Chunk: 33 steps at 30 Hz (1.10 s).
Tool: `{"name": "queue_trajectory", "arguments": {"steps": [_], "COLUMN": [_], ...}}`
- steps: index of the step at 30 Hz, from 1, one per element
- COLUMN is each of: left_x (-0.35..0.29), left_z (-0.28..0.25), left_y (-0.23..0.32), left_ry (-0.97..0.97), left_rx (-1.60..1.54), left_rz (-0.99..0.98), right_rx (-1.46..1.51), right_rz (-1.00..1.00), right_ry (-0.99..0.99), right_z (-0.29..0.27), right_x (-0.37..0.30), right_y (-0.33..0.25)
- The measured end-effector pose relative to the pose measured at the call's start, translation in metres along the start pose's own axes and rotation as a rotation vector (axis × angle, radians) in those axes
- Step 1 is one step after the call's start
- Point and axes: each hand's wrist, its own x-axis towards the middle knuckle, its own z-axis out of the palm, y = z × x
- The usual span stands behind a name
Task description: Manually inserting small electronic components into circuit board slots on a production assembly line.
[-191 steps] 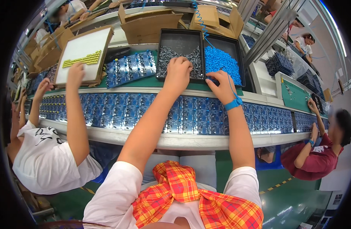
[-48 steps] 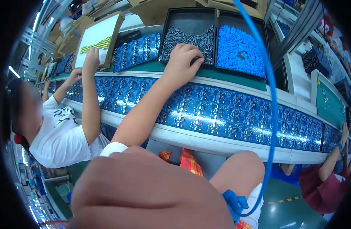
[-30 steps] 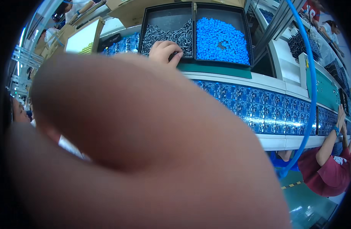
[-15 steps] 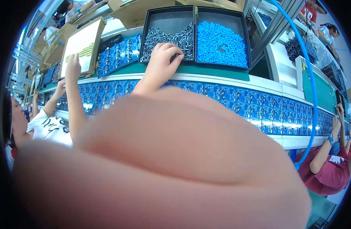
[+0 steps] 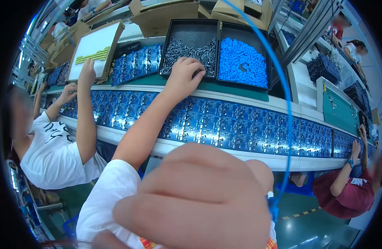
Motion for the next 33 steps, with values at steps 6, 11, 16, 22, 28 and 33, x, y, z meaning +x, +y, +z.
{"name": "queue_trajectory", "arguments": {"steps": [6, 11, 16, 22, 28, 33], "left_x": [0.003, 0.003, 0.004, 0.003, 0.005, 0.016], "left_z": [0.002, 0.002, 0.007, 0.003, 0.008, 0.002], "left_y": [-0.002, -0.002, -0.002, -0.006, -0.007, -0.001], "left_ry": [0.015, 0.014, 0.004, 0.018, -0.006, -0.003], "left_rx": [0.011, 0.024, 0.032, 0.069, 0.015, 0.066], "left_rz": [0.008, 0.012, 0.037, 0.060, 0.021, 0.129], "right_rx": [0.032, 0.033, 0.026, -0.016, -0.086, -0.233], "right_rz": [0.029, 0.062, 0.086, 0.126, 0.188, 0.273], "right_ry": [0.015, 0.039, 0.065, 0.070, 0.071, 0.057], "right_z": [0.017, 0.023, 0.029, 0.033, 0.032, 0.010], "right_x": [-0.001, -0.006, -0.009, -0.012, -0.015, -0.014], "right_y": [0.009, 0.017, 0.022, 0.027, 0.035, 0.027]}}
